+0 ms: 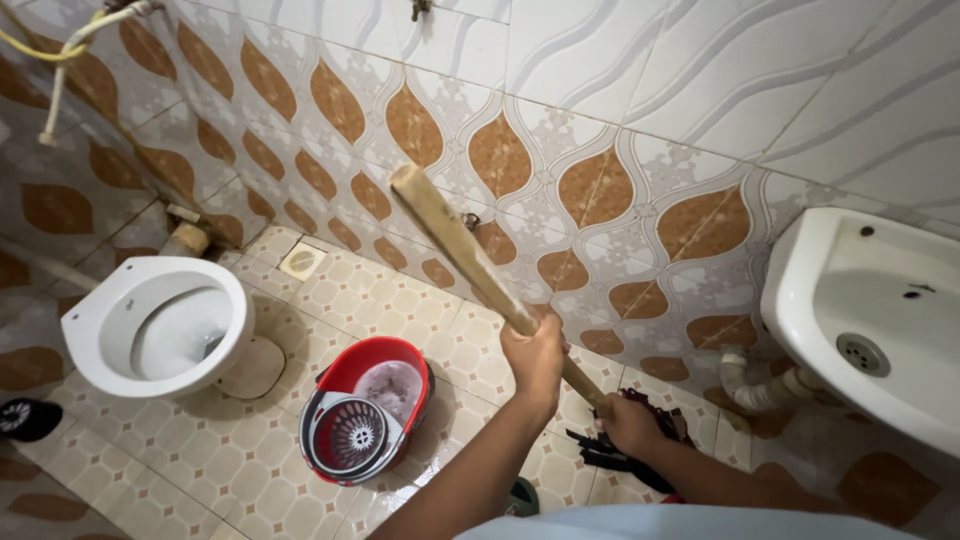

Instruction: The person mops the tiled floor of a small bathroom using a long-handled mop, repeatedly dipping and agitating the mop head in a red bucket of soapy water.

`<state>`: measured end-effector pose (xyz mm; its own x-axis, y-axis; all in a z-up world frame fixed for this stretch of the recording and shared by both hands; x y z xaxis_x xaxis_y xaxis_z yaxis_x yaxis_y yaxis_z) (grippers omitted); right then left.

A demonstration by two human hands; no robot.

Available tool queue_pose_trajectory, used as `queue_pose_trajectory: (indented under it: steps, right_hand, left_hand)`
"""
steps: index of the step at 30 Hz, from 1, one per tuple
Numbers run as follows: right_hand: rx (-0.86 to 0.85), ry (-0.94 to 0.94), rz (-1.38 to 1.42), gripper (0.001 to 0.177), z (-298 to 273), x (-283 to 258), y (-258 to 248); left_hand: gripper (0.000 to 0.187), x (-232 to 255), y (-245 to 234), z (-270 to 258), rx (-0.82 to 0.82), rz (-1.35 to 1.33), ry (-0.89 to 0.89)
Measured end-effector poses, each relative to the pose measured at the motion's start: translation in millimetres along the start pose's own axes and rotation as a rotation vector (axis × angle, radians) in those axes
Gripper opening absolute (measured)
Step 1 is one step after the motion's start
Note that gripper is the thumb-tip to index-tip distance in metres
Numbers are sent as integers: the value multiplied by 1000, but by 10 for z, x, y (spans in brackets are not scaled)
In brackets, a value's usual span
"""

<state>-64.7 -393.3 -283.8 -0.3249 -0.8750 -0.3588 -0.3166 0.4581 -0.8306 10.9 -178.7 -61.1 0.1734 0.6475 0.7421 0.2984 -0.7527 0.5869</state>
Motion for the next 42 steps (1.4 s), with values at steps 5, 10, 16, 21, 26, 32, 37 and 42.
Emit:
queue_pose_trajectory:
  steps: [5, 10, 16, 21, 26, 32, 37, 42]
  right_hand:
    - [117, 156, -67, 31, -339, -361, -130]
    - [206, 249, 71, 32, -596, -781, -392]
    - [223, 325, 116, 40, -553, -1324, -333]
    - [319, 271, 72, 43, -441, -1764, -161]
    - [360, 306, 136, 45, -328, -2189, -17]
    - [383, 249, 258, 46, -14, -2755, -5]
    - [397, 116, 283, 48, 232, -3312, 38]
    - [287, 23, 284, 50, 365, -3779, 113]
  left_hand:
    - [16, 130, 58, 6, -176, 9, 11]
    - [17, 345, 269, 37, -479, 43, -38]
    - [18, 785, 219, 267, -621, 124, -32]
    - [20, 1179, 34, 412, -721, 60, -39]
    - [20, 1583, -102, 519, -734, 92, -5]
    - [15, 2125, -181, 725, -676, 173, 143]
    - [20, 2600, -363, 825, -612, 135, 232]
    - [23, 2904, -556, 760, -573, 191, 317]
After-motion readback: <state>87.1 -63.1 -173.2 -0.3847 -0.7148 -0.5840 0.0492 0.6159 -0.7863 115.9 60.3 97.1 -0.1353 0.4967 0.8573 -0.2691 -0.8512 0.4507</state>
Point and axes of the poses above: each hand's wrist, its own z-axis towards the middle knuckle, its own y-axis out of the palm, x = y × z, the point moved 4 cm from there along z, towards the middle knuckle, and after that the axes turned 9 degrees about -z, right-handed, at the moved point
